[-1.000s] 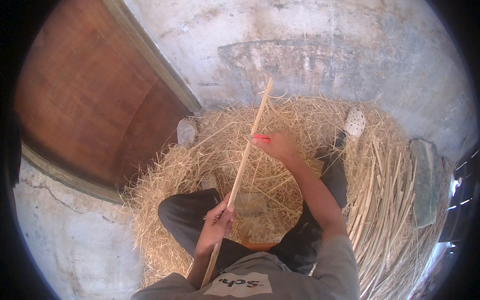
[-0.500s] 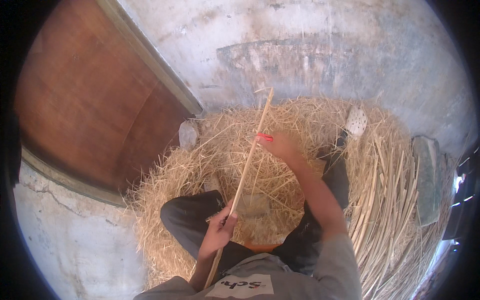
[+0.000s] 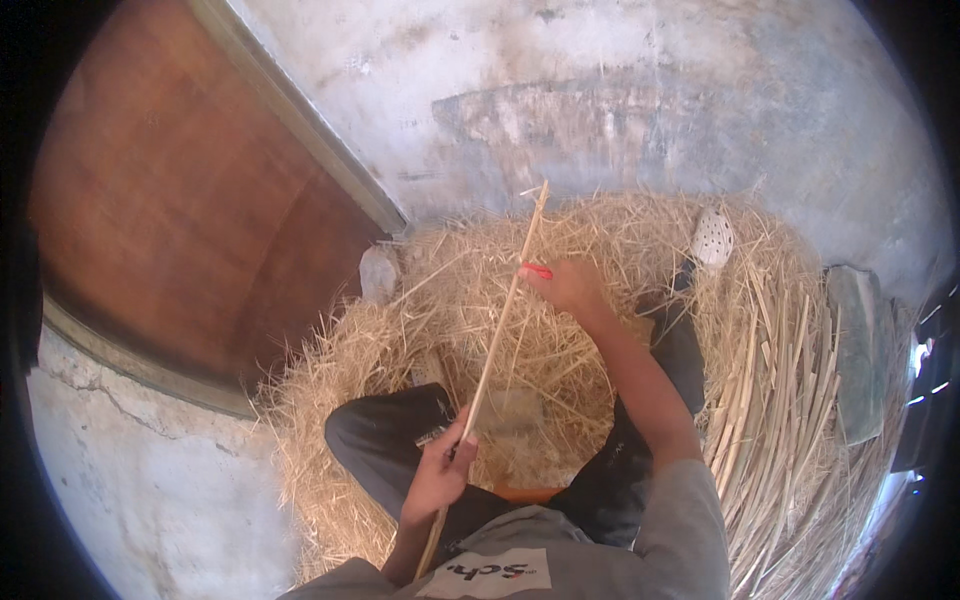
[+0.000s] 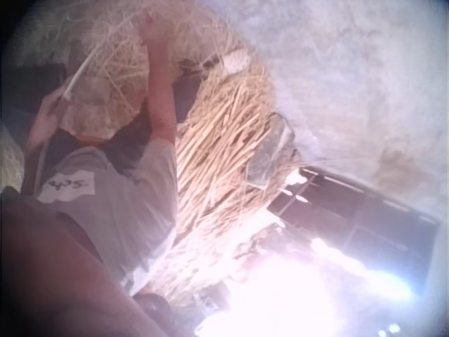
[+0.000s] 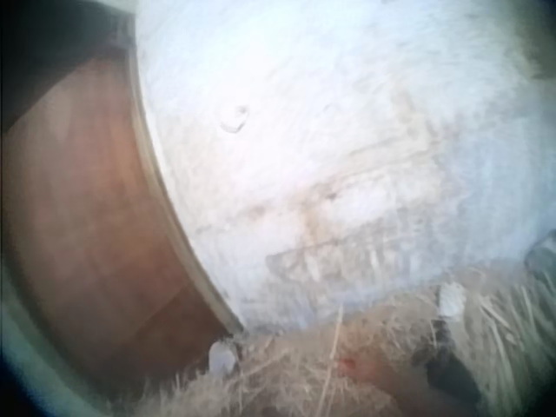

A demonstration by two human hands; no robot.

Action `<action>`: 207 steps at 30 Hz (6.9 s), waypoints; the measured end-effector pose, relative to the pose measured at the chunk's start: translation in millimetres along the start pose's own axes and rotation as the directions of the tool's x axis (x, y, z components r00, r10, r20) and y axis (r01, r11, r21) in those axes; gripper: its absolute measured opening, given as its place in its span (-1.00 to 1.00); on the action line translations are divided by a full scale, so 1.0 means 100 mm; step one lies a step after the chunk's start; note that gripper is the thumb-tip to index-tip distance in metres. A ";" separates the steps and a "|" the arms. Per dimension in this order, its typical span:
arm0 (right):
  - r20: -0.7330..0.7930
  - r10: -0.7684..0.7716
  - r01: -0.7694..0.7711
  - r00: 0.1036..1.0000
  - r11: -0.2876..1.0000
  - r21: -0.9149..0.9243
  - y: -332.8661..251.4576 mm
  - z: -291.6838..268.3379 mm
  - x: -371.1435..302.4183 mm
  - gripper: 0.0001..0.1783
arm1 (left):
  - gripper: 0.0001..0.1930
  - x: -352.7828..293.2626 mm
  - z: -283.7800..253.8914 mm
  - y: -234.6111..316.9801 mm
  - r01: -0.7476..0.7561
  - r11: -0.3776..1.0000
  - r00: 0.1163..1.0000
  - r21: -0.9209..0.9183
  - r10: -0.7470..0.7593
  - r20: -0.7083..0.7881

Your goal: The person sits on a straw-covered floor and uses a knife to shave a long bamboo pole, removing the outer layer to create a smooth, thin strip. They then use a red utility knife to further refine the edges of the bamboo strip.

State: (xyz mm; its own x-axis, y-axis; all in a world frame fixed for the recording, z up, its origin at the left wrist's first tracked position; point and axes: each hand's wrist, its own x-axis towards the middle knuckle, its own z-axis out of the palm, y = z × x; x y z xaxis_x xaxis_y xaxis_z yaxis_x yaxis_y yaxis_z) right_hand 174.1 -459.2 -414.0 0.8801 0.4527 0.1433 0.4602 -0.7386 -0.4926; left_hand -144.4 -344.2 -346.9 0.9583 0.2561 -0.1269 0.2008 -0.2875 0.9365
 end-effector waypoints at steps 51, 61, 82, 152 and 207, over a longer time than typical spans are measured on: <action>-0.160 0.007 0.009 0.987 0.995 0.097 0.05 -0.09 0.14 -0.21 | -0.53 -0.04 -0.07 0.14 0.071 0.981 0.996 -0.182 -0.061 0.061; -0.305 0.219 -0.197 0.927 0.975 0.104 0.51 -0.24 0.50 -0.11 | -0.53 -0.32 -0.01 0.15 0.086 0.986 0.991 -0.145 -0.070 0.112; 0.037 -0.199 0.195 0.979 0.975 0.104 -0.47 -0.07 -0.37 -0.21 | -0.52 0.10 -0.17 0.05 0.067 0.955 0.998 -0.287 -0.069 0.003; -0.060 -0.286 0.291 0.956 0.951 0.108 -0.50 0.07 -0.59 -0.23 | -0.55 0.07 -0.19 0.30 0.020 0.958 1.000 0.285 -0.014 -0.022; 0.008 -0.324 0.321 0.946 0.941 0.110 -0.67 -0.04 -0.65 -0.17 | -0.53 0.13 -0.25 0.02 0.147 0.920 0.989 -0.364 -0.139 0.049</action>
State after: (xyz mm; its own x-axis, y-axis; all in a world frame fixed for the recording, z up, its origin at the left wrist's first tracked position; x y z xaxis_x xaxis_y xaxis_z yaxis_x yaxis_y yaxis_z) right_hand 86.3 -441.4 -387.3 0.6828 0.6713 0.2882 0.7023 -0.4945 -0.5120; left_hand -136.6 -318.5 -338.1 0.9299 0.2482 -0.2713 0.2515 0.1091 0.9617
